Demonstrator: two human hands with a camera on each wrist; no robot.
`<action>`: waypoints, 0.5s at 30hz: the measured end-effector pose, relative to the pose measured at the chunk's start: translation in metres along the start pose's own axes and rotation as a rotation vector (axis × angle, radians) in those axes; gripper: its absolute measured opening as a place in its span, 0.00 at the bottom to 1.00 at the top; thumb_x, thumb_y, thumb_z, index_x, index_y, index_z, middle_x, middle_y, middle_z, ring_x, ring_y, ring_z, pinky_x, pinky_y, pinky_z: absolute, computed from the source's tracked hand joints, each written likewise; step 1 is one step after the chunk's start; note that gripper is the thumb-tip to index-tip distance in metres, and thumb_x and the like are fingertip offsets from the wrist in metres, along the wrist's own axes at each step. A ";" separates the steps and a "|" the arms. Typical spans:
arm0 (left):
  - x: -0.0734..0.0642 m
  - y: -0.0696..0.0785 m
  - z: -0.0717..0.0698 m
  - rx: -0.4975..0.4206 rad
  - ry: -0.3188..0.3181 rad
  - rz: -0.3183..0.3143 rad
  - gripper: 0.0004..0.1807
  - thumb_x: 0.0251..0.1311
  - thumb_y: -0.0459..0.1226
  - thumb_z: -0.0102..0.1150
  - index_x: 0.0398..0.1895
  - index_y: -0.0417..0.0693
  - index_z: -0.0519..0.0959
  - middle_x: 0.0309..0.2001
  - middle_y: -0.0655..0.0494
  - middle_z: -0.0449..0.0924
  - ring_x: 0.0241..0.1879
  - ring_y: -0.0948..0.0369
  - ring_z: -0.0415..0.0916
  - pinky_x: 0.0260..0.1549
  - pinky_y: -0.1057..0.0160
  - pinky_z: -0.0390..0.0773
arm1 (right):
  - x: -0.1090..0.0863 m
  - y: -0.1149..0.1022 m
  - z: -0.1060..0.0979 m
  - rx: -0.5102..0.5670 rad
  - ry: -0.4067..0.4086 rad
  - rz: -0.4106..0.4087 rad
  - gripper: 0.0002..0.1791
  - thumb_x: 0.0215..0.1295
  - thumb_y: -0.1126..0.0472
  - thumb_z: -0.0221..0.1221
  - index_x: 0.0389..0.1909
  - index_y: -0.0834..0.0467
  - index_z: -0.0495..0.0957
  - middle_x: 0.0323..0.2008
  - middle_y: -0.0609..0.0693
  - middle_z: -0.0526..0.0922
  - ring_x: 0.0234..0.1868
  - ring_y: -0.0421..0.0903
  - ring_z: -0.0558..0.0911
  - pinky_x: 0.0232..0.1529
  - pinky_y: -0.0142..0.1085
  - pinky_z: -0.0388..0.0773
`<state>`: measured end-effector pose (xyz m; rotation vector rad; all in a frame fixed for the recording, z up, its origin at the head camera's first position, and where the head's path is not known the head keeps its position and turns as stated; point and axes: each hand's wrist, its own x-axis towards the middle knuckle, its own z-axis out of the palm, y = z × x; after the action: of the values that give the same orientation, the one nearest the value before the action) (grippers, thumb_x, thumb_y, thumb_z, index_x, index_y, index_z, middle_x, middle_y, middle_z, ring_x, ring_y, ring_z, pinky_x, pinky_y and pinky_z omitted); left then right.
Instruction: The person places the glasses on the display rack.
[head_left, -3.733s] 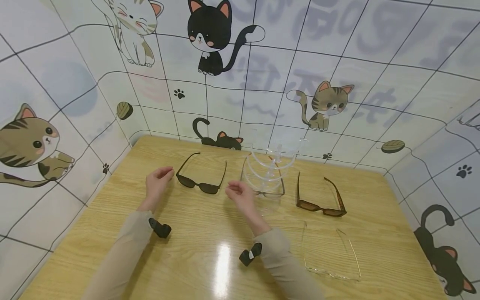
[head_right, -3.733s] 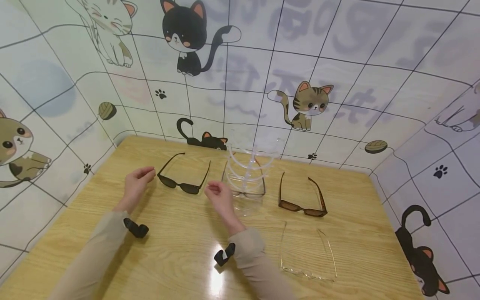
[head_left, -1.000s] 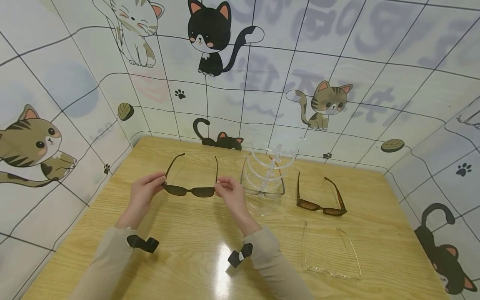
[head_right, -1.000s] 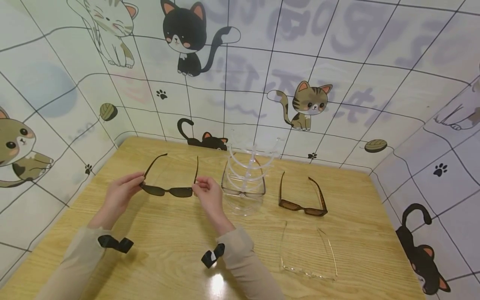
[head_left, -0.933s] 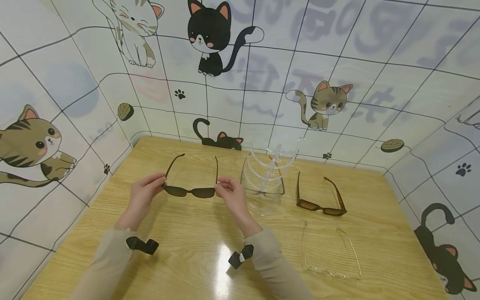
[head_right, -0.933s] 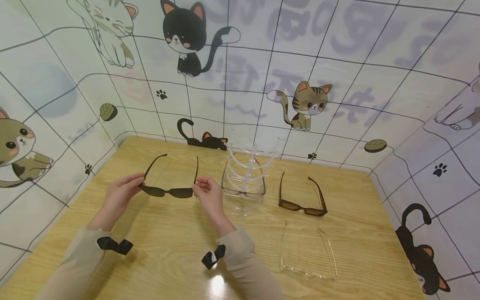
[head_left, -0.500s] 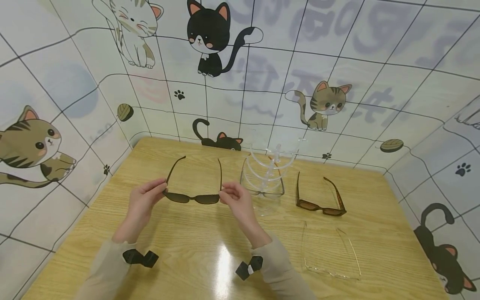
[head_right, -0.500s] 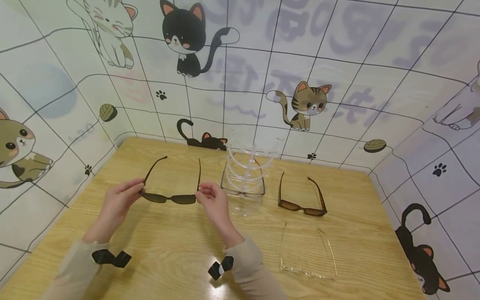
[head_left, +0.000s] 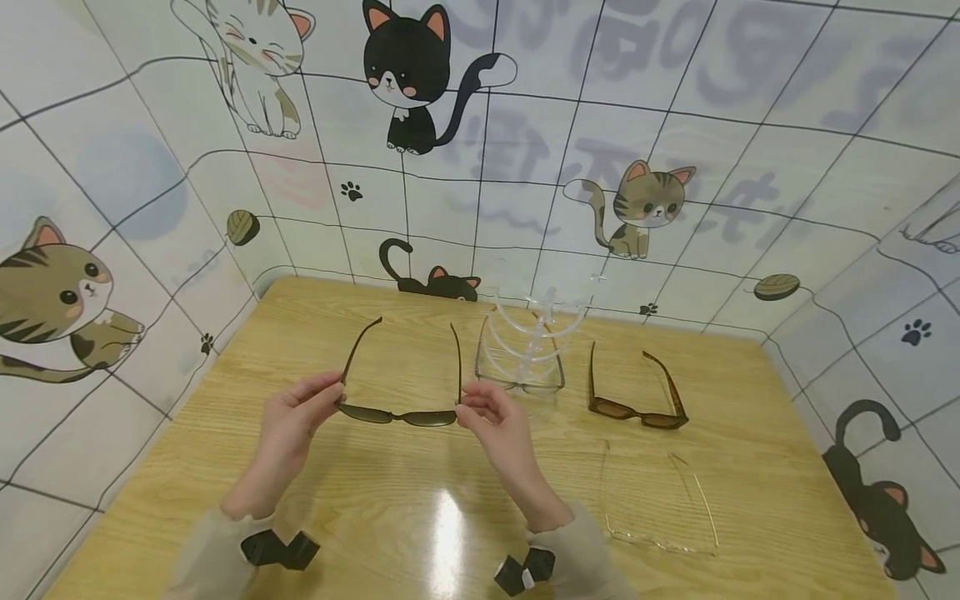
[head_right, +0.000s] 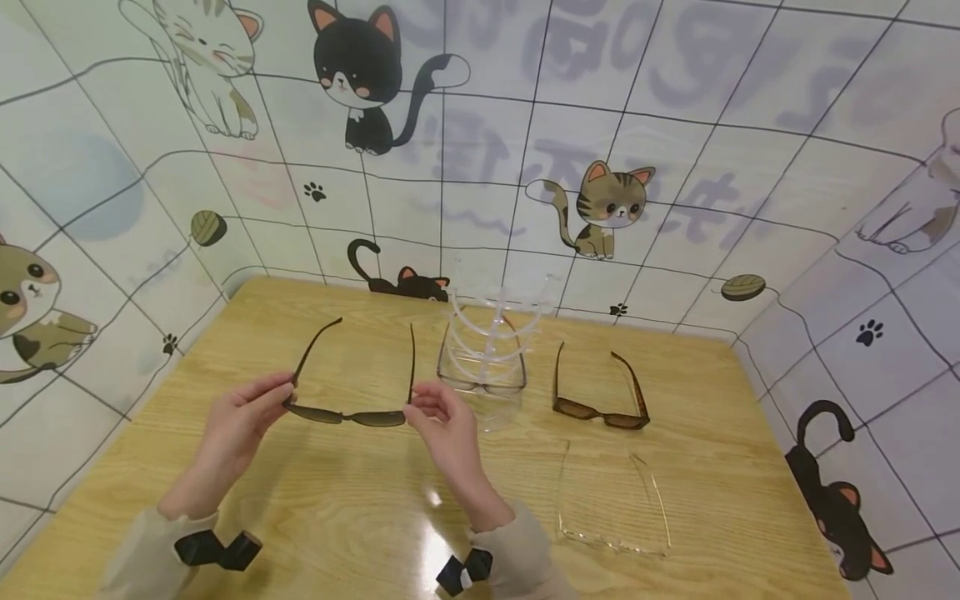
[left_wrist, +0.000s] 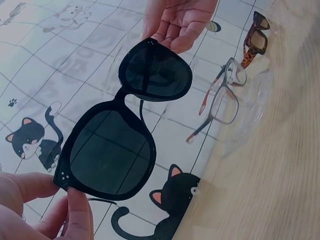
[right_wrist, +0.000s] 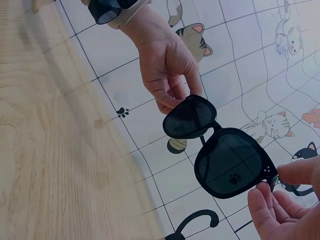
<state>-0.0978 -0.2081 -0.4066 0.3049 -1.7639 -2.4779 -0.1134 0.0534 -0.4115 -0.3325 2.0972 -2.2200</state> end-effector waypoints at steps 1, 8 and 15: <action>-0.001 -0.001 0.002 0.001 -0.004 0.010 0.09 0.59 0.28 0.60 0.33 0.51 0.85 0.36 0.60 0.81 0.34 0.66 0.81 0.40 0.71 0.79 | -0.002 0.000 -0.002 0.003 0.004 -0.003 0.16 0.61 0.70 0.60 0.49 0.70 0.73 0.42 0.63 0.76 0.38 0.42 0.79 0.42 0.34 0.80; -0.008 -0.009 0.013 0.037 -0.037 0.069 0.10 0.59 0.26 0.59 0.37 0.48 0.85 0.36 0.61 0.81 0.34 0.65 0.80 0.40 0.70 0.80 | -0.016 -0.001 -0.014 0.022 0.030 -0.025 0.17 0.60 0.70 0.60 0.49 0.70 0.73 0.41 0.65 0.76 0.38 0.43 0.79 0.43 0.34 0.80; -0.014 -0.015 0.022 0.047 -0.048 0.034 0.13 0.58 0.25 0.58 0.36 0.51 0.85 0.36 0.61 0.81 0.35 0.65 0.81 0.41 0.70 0.80 | -0.030 0.001 -0.026 -0.025 0.056 -0.048 0.15 0.57 0.71 0.62 0.47 0.67 0.75 0.39 0.62 0.78 0.39 0.45 0.79 0.41 0.32 0.79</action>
<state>-0.0878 -0.1802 -0.4120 0.2186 -1.8317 -2.4440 -0.0898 0.0842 -0.4168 -0.3294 2.1696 -2.2562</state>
